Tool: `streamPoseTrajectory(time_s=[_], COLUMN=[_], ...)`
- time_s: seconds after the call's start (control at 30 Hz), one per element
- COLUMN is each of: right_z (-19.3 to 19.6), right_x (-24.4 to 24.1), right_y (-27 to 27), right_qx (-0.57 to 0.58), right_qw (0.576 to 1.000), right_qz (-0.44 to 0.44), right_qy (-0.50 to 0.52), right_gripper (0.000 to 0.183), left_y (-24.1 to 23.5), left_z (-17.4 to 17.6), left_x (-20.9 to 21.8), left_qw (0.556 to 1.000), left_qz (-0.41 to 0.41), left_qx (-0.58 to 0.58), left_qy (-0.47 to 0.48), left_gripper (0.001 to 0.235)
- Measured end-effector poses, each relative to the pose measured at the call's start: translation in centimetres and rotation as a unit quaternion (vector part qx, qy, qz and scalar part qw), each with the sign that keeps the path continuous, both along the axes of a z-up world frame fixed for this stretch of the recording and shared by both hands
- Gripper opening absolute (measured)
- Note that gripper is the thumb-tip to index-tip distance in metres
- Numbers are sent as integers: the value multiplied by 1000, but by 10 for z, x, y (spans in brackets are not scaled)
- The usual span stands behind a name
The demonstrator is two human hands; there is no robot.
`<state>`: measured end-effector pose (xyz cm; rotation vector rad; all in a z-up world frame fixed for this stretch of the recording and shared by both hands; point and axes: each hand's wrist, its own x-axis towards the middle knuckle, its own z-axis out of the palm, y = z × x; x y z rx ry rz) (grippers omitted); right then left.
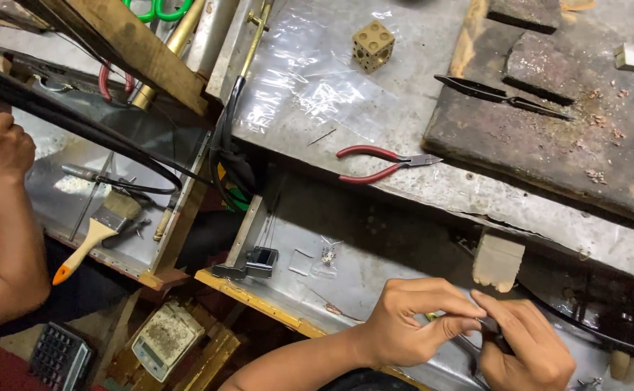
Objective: The person repairs a gold chain by hand, using pliers to open and close links and a rotary tool to smooth or polish the metal. The person repeatedly handles the chain, adjusting links and inspecting the work.
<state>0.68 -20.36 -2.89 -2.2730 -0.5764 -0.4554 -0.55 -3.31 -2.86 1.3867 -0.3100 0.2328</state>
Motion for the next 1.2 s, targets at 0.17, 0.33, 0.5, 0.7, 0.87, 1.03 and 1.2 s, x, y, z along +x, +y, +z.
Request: streamPoseTrajectory(time_s=[0.17, 0.33, 0.5, 0.7, 0.87, 1.03, 1.2], right_z=[-61, -86, -71, 26, 37, 33, 34], right_x=[-2, 8, 8, 3, 12, 11, 11], right_y=[-43, -58, -60, -11, 0, 0, -4], right_qx=[-63, -352, -218, 123, 166, 192, 190], right_qw=[993, 854, 933, 983, 970, 964, 966], right_qz=[30, -40, 36, 127, 175, 182, 174], right_qy=[92, 382, 282, 43, 11, -1, 20], right_gripper=[45, 36, 33, 30, 12, 8, 18], left_y=[14, 29, 32, 18, 11, 12, 9], left_z=[18, 36, 46, 43, 24, 7, -12], left_x=[6, 8, 10, 8, -2, -2, -2], left_qw=[997, 996, 997, 991, 990, 986, 987], left_qz=[71, 72, 53, -13, -29, -43, -35], left_qx=[25, 36, 49, 132, 117, 139, 141], left_qy=[0, 35, 40, -27, 76, 78, 76], left_gripper=[10, 16, 24, 15, 22, 27, 26])
